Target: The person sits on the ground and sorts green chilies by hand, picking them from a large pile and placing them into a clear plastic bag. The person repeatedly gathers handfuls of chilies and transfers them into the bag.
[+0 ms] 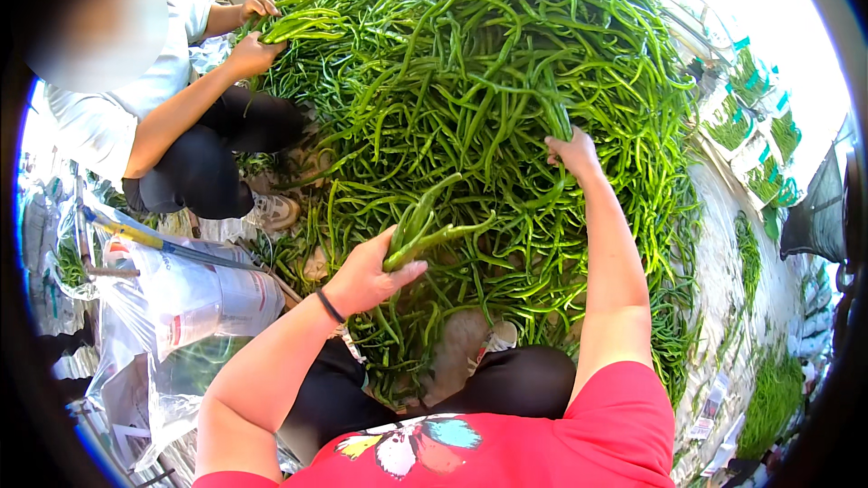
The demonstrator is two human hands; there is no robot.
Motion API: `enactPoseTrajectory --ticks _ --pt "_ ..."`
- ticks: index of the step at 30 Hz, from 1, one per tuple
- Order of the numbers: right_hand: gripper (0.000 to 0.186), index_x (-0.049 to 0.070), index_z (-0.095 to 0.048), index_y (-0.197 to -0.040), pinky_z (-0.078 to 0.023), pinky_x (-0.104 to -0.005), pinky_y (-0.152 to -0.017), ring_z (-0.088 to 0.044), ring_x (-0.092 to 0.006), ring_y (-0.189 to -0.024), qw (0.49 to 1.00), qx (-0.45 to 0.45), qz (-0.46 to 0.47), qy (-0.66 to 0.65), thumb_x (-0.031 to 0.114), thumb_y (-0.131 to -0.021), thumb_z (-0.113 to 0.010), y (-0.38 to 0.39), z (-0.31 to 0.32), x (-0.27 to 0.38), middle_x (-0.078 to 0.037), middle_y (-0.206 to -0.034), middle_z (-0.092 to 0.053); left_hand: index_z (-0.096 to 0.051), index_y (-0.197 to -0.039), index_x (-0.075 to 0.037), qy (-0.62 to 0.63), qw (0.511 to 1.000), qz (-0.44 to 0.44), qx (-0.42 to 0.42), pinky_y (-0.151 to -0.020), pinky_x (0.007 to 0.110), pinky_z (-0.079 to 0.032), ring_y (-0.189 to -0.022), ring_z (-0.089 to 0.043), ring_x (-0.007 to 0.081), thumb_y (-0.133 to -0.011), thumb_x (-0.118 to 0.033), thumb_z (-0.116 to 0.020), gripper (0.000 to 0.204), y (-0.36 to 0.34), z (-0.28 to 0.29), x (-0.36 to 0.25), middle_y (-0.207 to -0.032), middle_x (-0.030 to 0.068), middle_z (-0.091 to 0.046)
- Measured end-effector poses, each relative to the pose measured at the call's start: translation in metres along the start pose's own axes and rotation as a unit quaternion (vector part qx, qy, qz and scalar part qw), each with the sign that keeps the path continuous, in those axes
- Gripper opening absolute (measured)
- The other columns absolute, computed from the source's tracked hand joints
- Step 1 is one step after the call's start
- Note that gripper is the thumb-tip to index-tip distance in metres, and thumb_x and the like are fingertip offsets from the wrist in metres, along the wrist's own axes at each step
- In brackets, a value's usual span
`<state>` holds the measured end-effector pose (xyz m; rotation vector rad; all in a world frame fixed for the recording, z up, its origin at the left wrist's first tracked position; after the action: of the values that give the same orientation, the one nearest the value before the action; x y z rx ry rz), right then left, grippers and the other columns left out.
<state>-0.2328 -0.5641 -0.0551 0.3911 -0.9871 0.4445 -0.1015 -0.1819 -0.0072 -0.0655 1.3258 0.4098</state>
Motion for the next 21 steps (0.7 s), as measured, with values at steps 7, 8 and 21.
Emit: enactPoseTrajectory --ticks 7,8,21 --pt "0.032 0.002 -0.061 -0.097 -0.049 -0.0315 -0.071 -0.065 -0.0188 -0.067 0.995 0.033 0.017 0.092 0.025 -0.077 -0.068 0.128 0.019 -0.014 -0.008 -0.067 -0.066 -0.052 -0.120 -0.002 0.010 0.994 -0.067 -0.080 -0.087 0.029 -0.045 -0.094 -0.055 0.0135 -0.083 -0.019 -0.070 0.044 0.007 0.009 0.005 -0.103 0.0064 -0.063" --pt "0.032 0.002 -0.061 -0.097 -0.048 -0.0315 -0.070 -0.065 -0.0187 -0.066 0.993 0.027 0.028 0.110 0.025 -0.077 -0.068 0.144 0.026 -0.011 -0.008 -0.067 -0.066 -0.054 -0.117 -0.003 0.069 0.992 -0.058 -0.090 -0.085 0.028 -0.045 -0.091 -0.055 0.0118 -0.083 -0.018 -0.071 0.041 0.008 0.009 0.006 -0.100 0.0040 -0.062" --pt "0.036 -0.004 -0.055 -0.106 -0.047 -0.0298 -0.069 -0.059 -0.0150 -0.074 0.973 0.011 0.154 0.174 0.014 -0.079 -0.071 0.271 0.095 0.050 -0.009 -0.081 -0.063 -0.058 -0.094 -0.003 0.103 0.964 -0.167 -0.180 -0.066 0.023 -0.046 -0.072 -0.054 0.0061 -0.087 -0.014 -0.067 0.016 0.035 0.013 -0.020 -0.081 -0.0023 -0.060"
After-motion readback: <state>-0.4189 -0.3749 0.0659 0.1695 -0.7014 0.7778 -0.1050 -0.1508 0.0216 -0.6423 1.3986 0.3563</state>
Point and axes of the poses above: each hand's wrist, its own y-axis away from the middle knuckle, its own z-axis out of the back of the hand, x = y × z, the point moved 3 cm from there along -y, towards the middle knuckle
